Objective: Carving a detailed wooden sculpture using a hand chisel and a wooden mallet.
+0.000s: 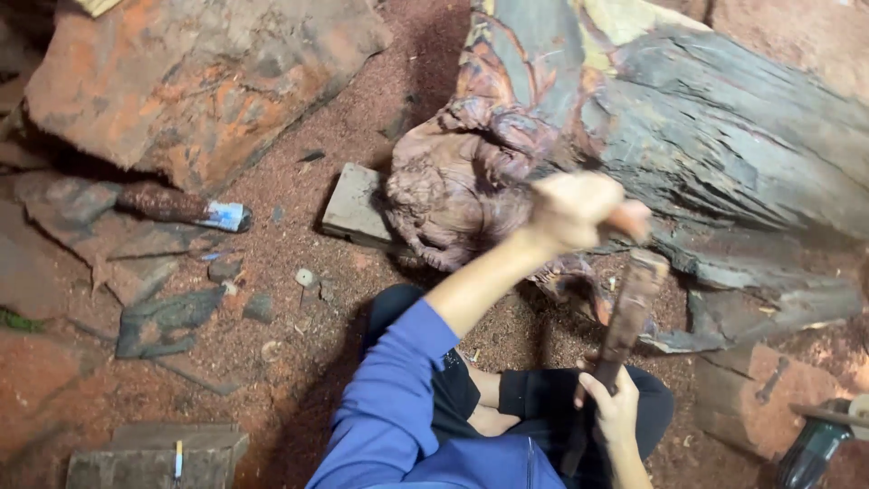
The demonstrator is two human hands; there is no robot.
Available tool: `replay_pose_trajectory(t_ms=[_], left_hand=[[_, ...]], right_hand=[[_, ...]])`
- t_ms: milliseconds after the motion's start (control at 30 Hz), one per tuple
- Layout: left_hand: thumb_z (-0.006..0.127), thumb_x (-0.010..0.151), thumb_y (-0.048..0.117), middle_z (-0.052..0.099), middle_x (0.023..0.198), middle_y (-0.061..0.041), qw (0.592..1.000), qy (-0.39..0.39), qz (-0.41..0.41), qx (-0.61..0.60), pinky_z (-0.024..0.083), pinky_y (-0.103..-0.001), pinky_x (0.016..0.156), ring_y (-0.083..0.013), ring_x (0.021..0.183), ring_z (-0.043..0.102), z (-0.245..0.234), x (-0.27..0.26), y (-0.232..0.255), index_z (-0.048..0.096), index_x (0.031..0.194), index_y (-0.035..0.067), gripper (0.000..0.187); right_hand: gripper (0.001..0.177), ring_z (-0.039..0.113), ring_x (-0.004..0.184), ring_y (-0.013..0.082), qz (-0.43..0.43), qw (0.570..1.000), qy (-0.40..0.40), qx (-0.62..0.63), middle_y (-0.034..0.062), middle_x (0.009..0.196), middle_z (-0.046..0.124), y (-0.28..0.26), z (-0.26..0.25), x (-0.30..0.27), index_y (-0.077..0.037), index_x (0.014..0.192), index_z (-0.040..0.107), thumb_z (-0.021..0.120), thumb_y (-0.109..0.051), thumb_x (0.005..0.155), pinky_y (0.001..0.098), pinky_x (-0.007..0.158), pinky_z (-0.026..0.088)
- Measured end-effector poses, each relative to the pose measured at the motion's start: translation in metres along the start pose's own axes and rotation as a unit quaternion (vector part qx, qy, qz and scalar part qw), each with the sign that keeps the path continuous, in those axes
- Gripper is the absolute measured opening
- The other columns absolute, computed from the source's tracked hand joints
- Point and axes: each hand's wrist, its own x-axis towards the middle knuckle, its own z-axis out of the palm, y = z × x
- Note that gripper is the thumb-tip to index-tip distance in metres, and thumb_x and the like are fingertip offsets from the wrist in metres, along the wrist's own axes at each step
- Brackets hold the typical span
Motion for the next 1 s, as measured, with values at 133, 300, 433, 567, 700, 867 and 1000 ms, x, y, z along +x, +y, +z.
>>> replay_pose_trajectory(t_ms=[133,300,433,567,700,867,1000], left_hand=[[0.058,0.098,0.036,0.055,0.057,0.002,0.964,-0.078,0.064,0.246,0.032,-0.026,0.044,-0.0092,0.044,0.041,0.050,-0.043,-0.023,0.054,0.072,0.016,0.033],[0.057,0.099,0.031,0.060,0.055,0.003,0.953,-0.146,0.033,0.263,0.042,-0.026,0.047,-0.0097,0.043,0.051,0.071,-0.063,-0.067,0.055,0.077,0.016,0.026],[0.067,0.074,0.022,0.058,0.049,0.003,0.941,-0.198,-0.026,0.274,0.045,-0.032,0.049,-0.0149,0.042,0.056,0.065,-0.056,-0.069,0.059,0.071,0.014,0.012],[0.070,0.066,0.021,0.056,0.044,0.003,0.928,-0.231,-0.045,0.288,0.041,-0.032,0.042,-0.0151,0.037,0.054,0.060,-0.054,-0.074,0.060,0.067,0.013,0.013],[0.069,0.063,0.020,0.050,0.041,0.005,0.923,-0.250,-0.046,0.289,0.038,-0.032,0.039,-0.0139,0.034,0.047,0.060,-0.057,-0.078,0.058,0.068,0.012,0.014],[0.065,0.071,0.016,0.053,0.047,0.007,0.956,-0.186,-0.065,0.216,0.031,-0.029,0.031,-0.0107,0.034,0.047,0.057,-0.046,-0.089,0.052,0.069,0.013,0.014],[0.059,0.073,0.019,0.050,0.046,0.006,0.967,-0.150,-0.089,0.183,0.030,-0.028,0.028,-0.0107,0.032,0.044,0.046,-0.025,-0.091,0.047,0.066,0.015,0.014]], right_hand=[[0.035,0.055,0.051,0.0249,0.012,0.998,0.062,0.024,0.0237,0.103,0.069,0.020,-0.027,-0.016,0.012,0.122,0.058,0.062,0.005,0.087,0.0334,0.049,0.048],[0.044,0.054,0.054,0.0272,0.015,0.995,0.085,0.046,0.0276,0.115,0.067,0.032,-0.048,-0.033,0.013,0.130,0.053,0.058,0.008,0.086,0.0356,0.049,0.047],[0.048,0.055,0.052,0.0284,0.013,0.995,0.096,0.008,0.0292,0.111,0.067,0.016,-0.042,-0.036,0.012,0.131,0.053,0.060,0.010,0.084,0.0362,0.048,0.047],[0.051,0.057,0.053,0.0294,0.010,0.996,0.086,-0.019,0.0278,0.109,0.067,-0.002,-0.036,-0.029,0.010,0.132,0.052,0.063,0.006,0.082,0.0374,0.050,0.049],[0.051,0.058,0.052,0.0296,-0.002,0.994,0.097,-0.052,0.0295,0.108,0.068,-0.039,-0.027,-0.016,0.011,0.131,0.052,0.063,0.006,0.081,0.0378,0.048,0.050],[0.049,0.062,0.060,0.0229,-0.179,0.969,0.102,-0.137,0.0214,0.111,0.066,-0.117,-0.028,0.013,0.008,0.135,0.051,0.063,-0.004,0.089,0.0313,0.063,0.053],[0.050,0.069,0.066,0.0040,-0.343,0.937,0.040,0.055,0.0047,0.132,0.070,-0.143,-0.013,0.075,-0.016,0.140,0.059,0.063,-0.004,0.092,0.0141,0.057,0.061]])
